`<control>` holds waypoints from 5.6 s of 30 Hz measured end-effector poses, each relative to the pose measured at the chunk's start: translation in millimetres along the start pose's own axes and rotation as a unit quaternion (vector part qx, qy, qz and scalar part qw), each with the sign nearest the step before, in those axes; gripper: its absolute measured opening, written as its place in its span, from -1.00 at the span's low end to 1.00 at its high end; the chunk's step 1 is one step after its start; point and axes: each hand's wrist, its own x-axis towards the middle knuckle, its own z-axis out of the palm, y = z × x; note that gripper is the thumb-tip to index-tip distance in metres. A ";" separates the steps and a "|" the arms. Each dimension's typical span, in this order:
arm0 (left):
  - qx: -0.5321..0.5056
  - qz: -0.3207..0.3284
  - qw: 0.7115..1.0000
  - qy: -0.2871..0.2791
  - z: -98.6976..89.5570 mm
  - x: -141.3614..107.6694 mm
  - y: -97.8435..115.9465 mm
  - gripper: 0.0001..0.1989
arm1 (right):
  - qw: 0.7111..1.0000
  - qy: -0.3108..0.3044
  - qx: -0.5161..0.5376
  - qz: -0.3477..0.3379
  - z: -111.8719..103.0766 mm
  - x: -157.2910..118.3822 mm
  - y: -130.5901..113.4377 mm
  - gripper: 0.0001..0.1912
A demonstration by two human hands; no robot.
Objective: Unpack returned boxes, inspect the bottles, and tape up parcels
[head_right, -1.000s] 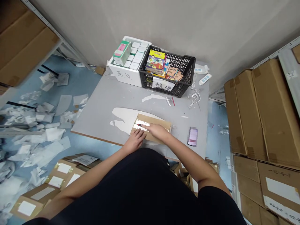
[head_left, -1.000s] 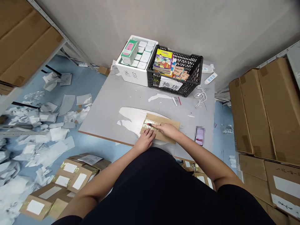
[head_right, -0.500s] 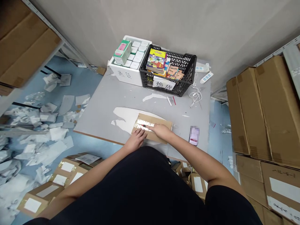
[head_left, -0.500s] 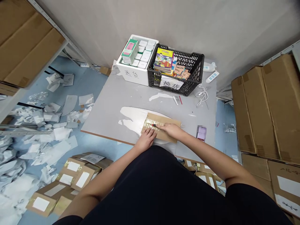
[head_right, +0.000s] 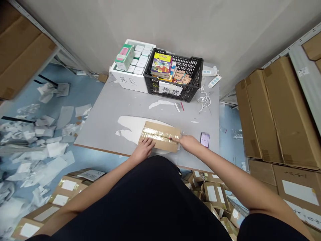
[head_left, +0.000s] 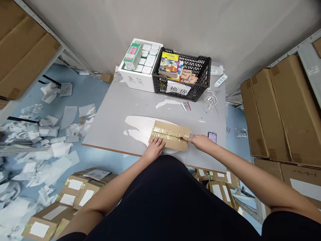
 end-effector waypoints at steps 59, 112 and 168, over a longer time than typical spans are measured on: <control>0.064 0.114 0.990 -0.058 13.9 59.9 5.1 -0.22 | 0.658 0.187 0.681 0.262 125.1 -53.0 -45.1 -0.15; -0.054 0.002 0.998 -0.026 -2.0 76.5 -23.6 -0.31 | 0.369 0.281 0.833 0.302 152.9 -48.1 -95.5 -0.46; 0.048 0.039 0.997 -0.045 -8.4 43.4 -23.7 -0.24 | 0.571 0.328 0.701 0.273 120.1 5.0 -26.1 -0.21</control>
